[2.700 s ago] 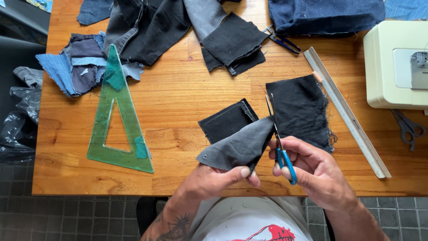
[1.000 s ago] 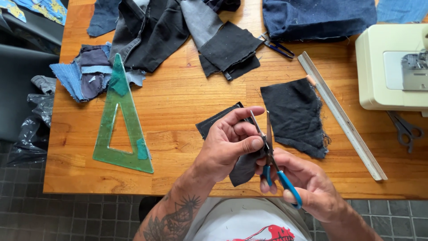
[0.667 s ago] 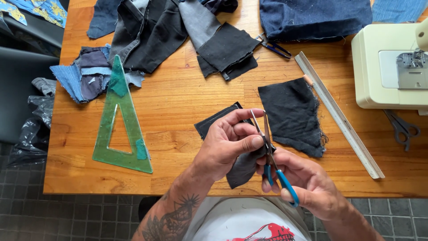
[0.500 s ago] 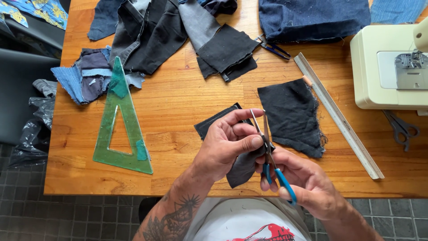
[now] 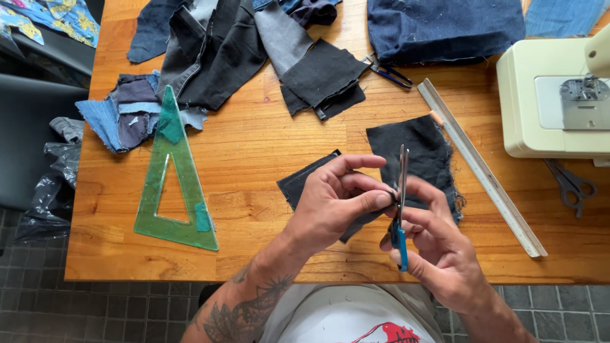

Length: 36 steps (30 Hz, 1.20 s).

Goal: The person uses blue-handled scissors to trim and cut black fabric pieces on a wooden table. They repeatedly pick up fabric scraps, align them, and cut along edges to create smaller, uniform pieces. A sewing machine and a green triangular ruler are visible on the table throughout the process.

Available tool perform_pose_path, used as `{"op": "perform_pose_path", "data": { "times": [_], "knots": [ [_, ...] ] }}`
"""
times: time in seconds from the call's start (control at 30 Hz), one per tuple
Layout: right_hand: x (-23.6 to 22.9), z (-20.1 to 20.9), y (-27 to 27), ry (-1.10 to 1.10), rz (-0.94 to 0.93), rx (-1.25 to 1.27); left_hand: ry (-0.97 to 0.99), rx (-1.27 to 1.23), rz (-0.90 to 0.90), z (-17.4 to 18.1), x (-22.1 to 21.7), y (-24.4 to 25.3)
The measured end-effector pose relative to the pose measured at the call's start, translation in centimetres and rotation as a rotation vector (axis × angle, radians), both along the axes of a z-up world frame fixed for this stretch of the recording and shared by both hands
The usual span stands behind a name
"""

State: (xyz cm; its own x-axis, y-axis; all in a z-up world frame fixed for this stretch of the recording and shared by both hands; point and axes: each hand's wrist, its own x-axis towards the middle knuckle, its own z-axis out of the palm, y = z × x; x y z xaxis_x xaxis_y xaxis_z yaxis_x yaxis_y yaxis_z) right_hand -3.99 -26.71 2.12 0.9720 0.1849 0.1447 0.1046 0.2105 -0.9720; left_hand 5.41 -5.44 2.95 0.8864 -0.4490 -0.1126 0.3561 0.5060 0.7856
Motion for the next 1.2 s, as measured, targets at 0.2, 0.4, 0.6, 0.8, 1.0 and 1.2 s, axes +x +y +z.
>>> {"op": "perform_pose_path", "data": {
  "times": [0.2, 0.4, 0.6, 0.8, 1.0, 1.2],
  "knots": [
    [0.4, -0.9, -1.0, 0.03, 0.002, -0.002, -0.048, 0.268, -0.054, 2.0, 1.7, -0.8],
    [1.0, -2.4, -1.5, 0.01, -0.146, -0.055, -0.414, 0.557, -0.005, 3.0, 7.5, -0.1],
    [0.1, -4.8, -1.6, -0.009, -0.256, -0.07, -0.88, 0.757, 0.315, 5.5, 19.2, 1.2],
    [-0.5, -5.0, -1.8, 0.0, -0.248, -0.111, -0.741, 0.584, 0.54, -0.2, 28.4, 1.8],
    [-0.8, -5.1, -2.4, 0.002, -0.294, -0.083, -1.35, 0.97, 0.495, -2.7, 17.3, -1.8],
    [-1.4, -6.3, -3.4, 0.092, -0.274, 0.013, -1.144, 0.988, -0.381, -3.4, 7.1, -5.0]
  ]
}}
